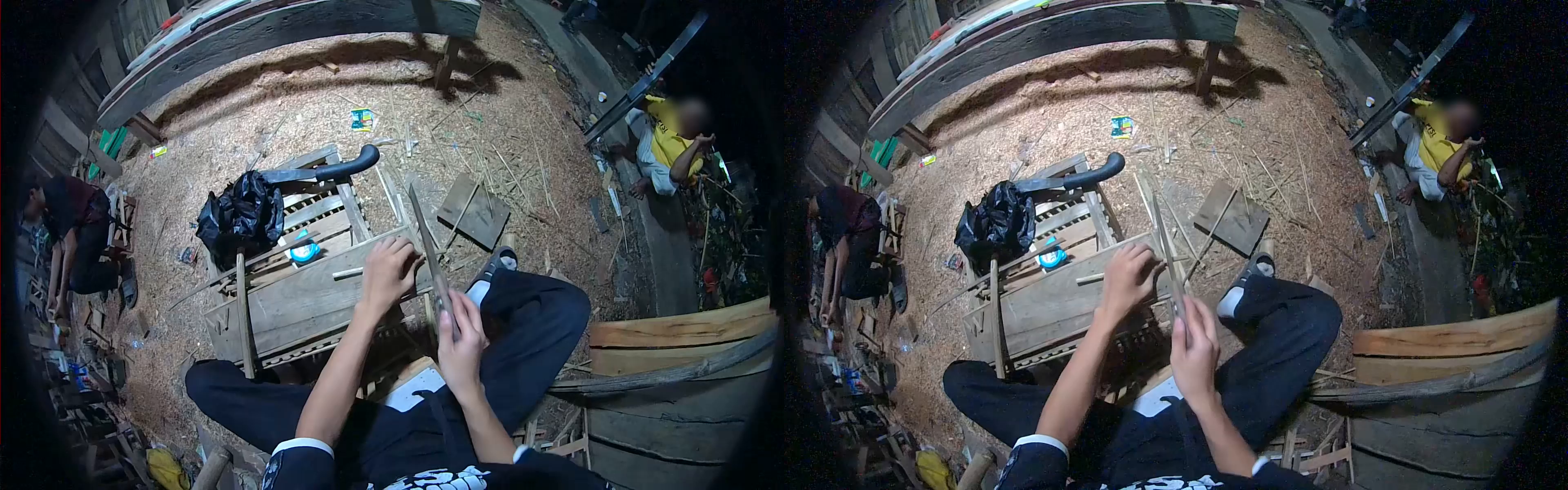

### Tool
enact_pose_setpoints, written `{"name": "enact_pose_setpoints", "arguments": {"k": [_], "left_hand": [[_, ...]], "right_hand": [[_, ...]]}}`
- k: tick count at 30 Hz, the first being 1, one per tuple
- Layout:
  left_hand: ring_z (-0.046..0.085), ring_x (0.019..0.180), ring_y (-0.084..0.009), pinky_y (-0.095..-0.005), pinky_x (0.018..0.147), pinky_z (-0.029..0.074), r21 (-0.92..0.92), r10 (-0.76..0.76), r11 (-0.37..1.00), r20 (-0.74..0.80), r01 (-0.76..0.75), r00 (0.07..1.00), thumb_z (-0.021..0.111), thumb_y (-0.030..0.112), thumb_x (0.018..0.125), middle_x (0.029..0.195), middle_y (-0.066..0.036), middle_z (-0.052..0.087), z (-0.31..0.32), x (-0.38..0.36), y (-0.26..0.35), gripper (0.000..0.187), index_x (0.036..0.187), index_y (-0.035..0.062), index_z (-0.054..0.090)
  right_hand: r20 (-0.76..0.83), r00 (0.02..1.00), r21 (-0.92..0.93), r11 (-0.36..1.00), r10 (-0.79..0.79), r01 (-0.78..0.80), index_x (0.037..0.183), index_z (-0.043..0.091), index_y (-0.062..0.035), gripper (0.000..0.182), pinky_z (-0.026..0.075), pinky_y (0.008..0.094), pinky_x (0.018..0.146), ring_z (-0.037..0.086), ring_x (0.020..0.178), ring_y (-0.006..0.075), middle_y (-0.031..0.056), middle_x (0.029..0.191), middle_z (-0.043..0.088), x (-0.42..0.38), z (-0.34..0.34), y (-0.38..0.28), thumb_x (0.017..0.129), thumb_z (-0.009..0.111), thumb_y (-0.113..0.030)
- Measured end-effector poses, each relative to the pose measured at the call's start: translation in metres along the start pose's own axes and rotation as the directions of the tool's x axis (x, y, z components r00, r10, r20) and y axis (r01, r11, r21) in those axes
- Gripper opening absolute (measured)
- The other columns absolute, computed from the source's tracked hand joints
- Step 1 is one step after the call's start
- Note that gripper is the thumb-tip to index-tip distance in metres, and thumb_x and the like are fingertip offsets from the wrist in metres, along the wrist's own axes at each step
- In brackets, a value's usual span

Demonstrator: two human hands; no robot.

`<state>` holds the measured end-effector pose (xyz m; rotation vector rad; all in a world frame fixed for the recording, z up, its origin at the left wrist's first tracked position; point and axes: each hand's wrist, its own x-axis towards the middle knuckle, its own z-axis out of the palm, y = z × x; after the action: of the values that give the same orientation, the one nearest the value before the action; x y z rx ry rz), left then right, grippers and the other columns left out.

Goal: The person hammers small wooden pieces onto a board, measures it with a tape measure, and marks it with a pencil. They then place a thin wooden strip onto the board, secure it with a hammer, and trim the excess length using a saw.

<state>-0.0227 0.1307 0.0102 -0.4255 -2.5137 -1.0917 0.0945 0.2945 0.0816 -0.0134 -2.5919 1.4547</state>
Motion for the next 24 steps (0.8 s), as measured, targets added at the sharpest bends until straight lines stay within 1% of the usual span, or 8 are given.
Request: {"name": "enact_pose_setpoints", "arguments": {"k": [3,7,9,11,12,16,18,24], "left_hand": [[0.061,0.092,-0.0342,-0.0464,0.078,0.047,0.03,0.004,1.0,-0.025,-0.003,1.0,0.08,0.013,0.084,0.093,-0.011,0.064,-0.003,0.001,-0.001,0.017,0.091,0.0041,0.068],[0.06,0.092,-0.0344,-0.0449,0.078,0.046,0.003,0.04,0.999,-0.024,-0.04,0.999,0.079,0.012,0.082,0.095,-0.011,0.064,0.001,0.0,-0.001,0.018,0.093,0.004,0.068],[0.061,0.093,-0.031,-0.0426,0.081,0.048,0.047,0.012,0.999,-0.006,-0.012,1.0,0.078,0.016,0.086,0.094,-0.009,0.065,-0.002,0.0,0.0,0.014,0.091,0.006,0.069],[0.061,0.093,-0.0312,-0.0428,0.081,0.048,0.051,-0.005,0.999,-0.016,0.006,1.0,0.078,0.015,0.086,0.094,-0.009,0.064,-0.001,0.001,0.002,0.014,0.091,0.0058,0.069],[0.061,0.092,-0.0315,-0.0429,0.081,0.048,0.056,-0.01,0.998,-0.03,0.012,1.0,0.078,0.015,0.087,0.093,-0.009,0.064,-0.001,0.001,0.0,0.014,0.091,0.0056,0.069],[0.061,0.092,-0.0319,-0.0432,0.081,0.048,0.059,0.007,0.998,-0.039,-0.005,0.999,0.078,0.016,0.087,0.093,-0.01,0.063,-0.001,0.004,-0.002,0.016,0.09,0.005,0.067],[0.06,0.094,-0.0345,-0.0448,0.081,0.048,0.022,0.003,1.0,0.007,-0.003,1.0,0.079,0.015,0.082,0.096,-0.011,0.063,-0.001,-0.001,-0.001,0.02,0.095,0.0045,0.068],[0.061,0.093,-0.0328,-0.0443,0.08,0.048,0.036,-0.011,0.999,-0.023,0.012,1.0,0.081,0.016,0.082,0.094,-0.01,0.064,0.002,0.0,-0.004,0.02,0.093,0.0049,0.069]], "right_hand": [[0.013,1.0,-0.023,1.0,-0.007,0.007,0.139,0.063,0.0074,0.038,0.051,0.0404,0.106,0.065,0.124,0.0336,0.0216,0.136,0.064,-0.002,-0.007,-0.003,0.106,0.059,-0.01],[0.021,1.0,-0.051,0.998,-0.022,0.023,0.137,0.065,0.0077,0.036,0.05,0.0404,0.106,0.065,0.125,0.0332,0.021,0.138,0.064,-0.022,-0.025,-0.004,0.106,0.059,-0.01],[0.012,1.0,-0.013,1.0,-0.002,0.003,0.137,0.065,0.0076,0.036,0.049,0.0405,0.107,0.065,0.126,0.0333,0.0213,0.138,0.064,-0.008,-0.009,-0.004,0.106,0.059,-0.011],[-0.035,0.999,-0.017,1.0,0.026,-0.026,0.138,0.064,0.0059,0.037,0.05,0.0455,0.106,0.064,0.125,0.0386,0.0234,0.137,0.063,0.003,0.008,0.005,0.105,0.06,-0.01],[-0.022,0.999,-0.022,0.999,-0.04,0.04,0.138,0.064,0.0057,0.037,0.049,0.0462,0.106,0.064,0.124,0.0393,0.0228,0.136,0.063,0.002,0.006,0.005,0.105,0.059,-0.01],[0.016,1.0,0.001,1.0,0.006,-0.006,0.137,0.065,0.0062,0.036,0.05,0.0446,0.106,0.064,0.124,0.0383,0.0238,0.135,0.063,-0.024,-0.025,0.001,0.104,0.061,-0.008],[0.014,1.0,-0.02,1.0,0.01,-0.009,0.137,0.065,0.0064,0.036,0.051,0.0443,0.105,0.065,0.123,0.0382,0.024,0.135,0.063,-0.022,-0.023,0.002,0.103,0.061,-0.008],[-0.001,1.0,-0.001,1.0,-0.02,0.02,0.137,0.065,0.0065,0.037,0.05,0.0449,0.106,0.064,0.124,0.0389,0.0248,0.136,0.063,-0.003,-0.007,-0.004,0.104,0.061,-0.012]]}}
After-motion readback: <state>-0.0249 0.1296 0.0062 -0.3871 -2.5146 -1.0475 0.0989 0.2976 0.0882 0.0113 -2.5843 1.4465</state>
